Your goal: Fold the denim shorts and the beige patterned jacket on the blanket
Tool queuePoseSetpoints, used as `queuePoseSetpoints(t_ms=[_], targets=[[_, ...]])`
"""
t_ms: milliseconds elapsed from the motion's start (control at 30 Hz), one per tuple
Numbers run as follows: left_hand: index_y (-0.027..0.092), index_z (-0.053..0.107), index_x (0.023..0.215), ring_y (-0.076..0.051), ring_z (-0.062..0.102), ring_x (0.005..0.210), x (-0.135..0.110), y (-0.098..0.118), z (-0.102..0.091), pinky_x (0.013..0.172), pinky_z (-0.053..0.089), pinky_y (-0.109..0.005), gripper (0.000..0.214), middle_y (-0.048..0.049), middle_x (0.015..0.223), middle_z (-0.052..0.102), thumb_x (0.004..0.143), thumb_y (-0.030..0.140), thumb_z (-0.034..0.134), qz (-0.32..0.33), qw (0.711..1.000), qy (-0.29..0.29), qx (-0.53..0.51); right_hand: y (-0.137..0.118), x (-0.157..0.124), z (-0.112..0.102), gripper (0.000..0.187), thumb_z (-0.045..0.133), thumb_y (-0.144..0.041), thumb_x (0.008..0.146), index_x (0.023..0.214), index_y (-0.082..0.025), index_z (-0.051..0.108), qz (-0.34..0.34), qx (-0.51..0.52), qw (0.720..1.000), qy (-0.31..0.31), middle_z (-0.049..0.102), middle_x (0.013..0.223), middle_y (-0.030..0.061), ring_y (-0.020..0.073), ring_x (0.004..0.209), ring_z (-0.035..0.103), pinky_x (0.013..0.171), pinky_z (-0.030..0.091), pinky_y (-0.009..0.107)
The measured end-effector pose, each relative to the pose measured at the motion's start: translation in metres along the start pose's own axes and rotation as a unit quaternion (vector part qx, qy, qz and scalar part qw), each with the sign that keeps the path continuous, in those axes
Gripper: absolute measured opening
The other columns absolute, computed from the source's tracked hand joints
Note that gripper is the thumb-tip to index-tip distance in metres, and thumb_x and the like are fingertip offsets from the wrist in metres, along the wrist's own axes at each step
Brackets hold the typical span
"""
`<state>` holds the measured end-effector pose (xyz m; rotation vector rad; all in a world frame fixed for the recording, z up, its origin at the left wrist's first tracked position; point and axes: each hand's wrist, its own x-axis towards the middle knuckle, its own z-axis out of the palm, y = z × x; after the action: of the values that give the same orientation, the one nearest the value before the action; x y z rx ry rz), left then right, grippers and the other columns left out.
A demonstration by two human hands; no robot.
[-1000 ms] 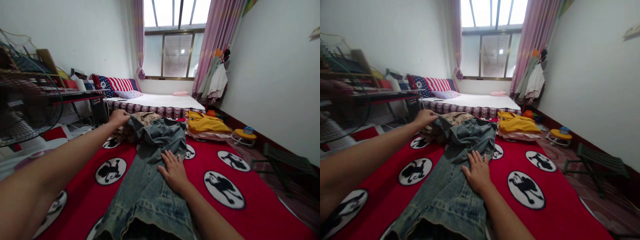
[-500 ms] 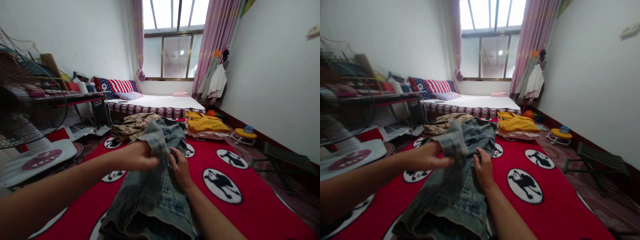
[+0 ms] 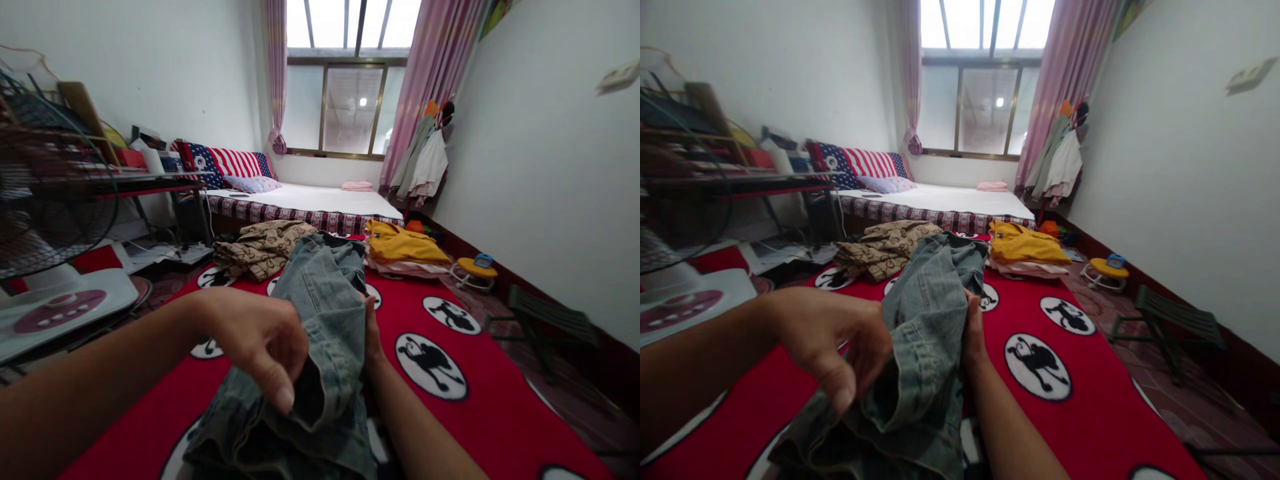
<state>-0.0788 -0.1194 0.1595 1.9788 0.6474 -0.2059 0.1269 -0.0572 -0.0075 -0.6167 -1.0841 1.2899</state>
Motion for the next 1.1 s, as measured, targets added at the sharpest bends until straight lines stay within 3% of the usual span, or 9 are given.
queuePoseSetpoints(t_ms=[167, 367, 533, 600, 700, 767, 867, 967, 1100], targets=[[0.018, 0.064, 0.104, -0.02, 0.063, 0.095, 0.001, -0.043, -0.02, 0.076, 0.05, -0.026, 0.039, -0.0063, 0.103, 0.069, 0.078, 0.046, 0.07, 0.0, 0.965, 0.257, 0.058, -0.013, 0.001, 0.0, 0.056, 0.051, -0.07, 0.078, 0.106, -0.024, 0.066, 0.15, 0.062, 0.986, -0.032, 0.072, 0.102, 0.0071, 0.0287, 0.102, 0.064, 0.087, 0.05, 0.044], [0.026, 0.051, 0.135, -0.024, 0.054, 0.115, 0.036, -0.066, 0.026, 0.098, 0.044, -0.033, 0.07, -0.0076, 0.129, 0.056, 0.07, 0.031, 0.078, 0.094, 0.956, 0.249, 0.127, -0.011, 0.013, -0.015, 0.033, 0.07, -0.035, 0.058, 0.087, -0.02, 0.07, 0.131, -0.056, 0.99, 0.003, 0.072, 0.087, 0.0028, 0.0234, 0.082, 0.065, 0.075, 0.049, 0.034], [0.019, 0.067, 0.111, -0.02, 0.061, 0.09, 0.042, -0.051, 0.039, 0.082, 0.047, -0.029, 0.043, -0.0068, 0.103, 0.064, 0.069, 0.011, 0.062, 0.132, 0.92, 0.326, 0.171, -0.004, 0.014, -0.012, 0.032, 0.064, -0.018, 0.047, 0.08, -0.019, 0.066, 0.123, -0.058, 0.991, 0.02, 0.068, 0.071, -0.0026, 0.0154, 0.063, 0.058, 0.06, 0.043, 0.025], [0.016, 0.071, 0.101, -0.02, 0.062, 0.083, 0.025, -0.039, 0.021, 0.075, 0.048, -0.027, 0.031, -0.0071, 0.095, 0.067, 0.072, 0.017, 0.061, 0.128, 0.938, 0.302, 0.109, -0.003, 0.009, -0.008, 0.033, 0.06, -0.016, 0.049, 0.081, -0.019, 0.066, 0.12, -0.034, 0.992, 0.012, 0.067, 0.069, -0.0035, 0.0121, 0.058, 0.054, 0.054, 0.039, 0.022], [0.014, 0.072, 0.106, -0.022, 0.066, 0.075, 0.0, -0.027, -0.014, 0.063, 0.05, -0.028, 0.04, -0.0103, 0.09, 0.072, 0.082, 0.042, 0.056, 0.095, 0.987, 0.123, -0.042, -0.003, 0.003, -0.005, 0.032, 0.057, -0.013, 0.05, 0.081, -0.018, 0.066, 0.13, -0.03, 0.991, -0.026, 0.065, 0.065, -0.004, 0.0101, 0.052, 0.051, 0.05, 0.036, 0.02], [0.014, 0.07, 0.111, -0.023, 0.068, 0.069, 0.0, -0.03, -0.032, 0.058, 0.05, -0.028, 0.052, -0.0117, 0.087, 0.073, 0.086, 0.054, 0.049, 0.059, 0.99, 0.073, -0.102, -0.003, 0.002, -0.006, 0.031, 0.057, -0.012, 0.05, 0.079, -0.018, 0.067, 0.13, -0.03, 0.99, -0.044, 0.066, 0.066, -0.003, 0.0111, 0.055, 0.053, 0.052, 0.039, 0.02], [0.014, 0.067, 0.115, -0.024, 0.07, 0.084, 0.036, -0.052, -0.046, 0.072, 0.054, -0.031, 0.049, -0.012, 0.099, 0.073, 0.087, 0.05, 0.05, 0.031, 0.961, 0.271, -0.047, -0.004, 0.003, -0.01, 0.026, 0.056, -0.012, 0.05, 0.073, -0.017, 0.067, 0.137, -0.029, 0.987, -0.081, 0.066, 0.064, -0.002, 0.0118, 0.055, 0.055, 0.054, 0.04, 0.021], [0.011, 0.054, 0.134, -0.028, 0.052, 0.125, 0.095, -0.087, -0.044, 0.104, 0.042, -0.04, 0.057, -0.0172, 0.137, 0.054, 0.084, 0.04, 0.056, -0.01, 0.854, 0.505, 0.125, -0.006, 0.003, -0.012, 0.027, 0.057, -0.012, 0.05, 0.074, -0.016, 0.069, 0.162, -0.054, 0.977, -0.125, 0.067, 0.064, -0.0008, 0.0141, 0.057, 0.059, 0.057, 0.044, 0.023], [0.014, 0.043, 0.143, -0.033, 0.023, 0.145, 0.152, -0.124, -0.024, 0.116, 0.02, -0.054, 0.064, -0.0177, 0.155, 0.03, 0.089, 0.047, 0.053, -0.104, 0.815, 0.499, 0.276, -0.008, 0.003, -0.015, 0.018, 0.061, -0.018, 0.051, 0.068, -0.015, 0.068, 0.187, -0.084, 0.967, -0.152, 0.068, 0.067, 0.0018, 0.016, 0.062, 0.062, 0.061, 0.047, 0.025]])
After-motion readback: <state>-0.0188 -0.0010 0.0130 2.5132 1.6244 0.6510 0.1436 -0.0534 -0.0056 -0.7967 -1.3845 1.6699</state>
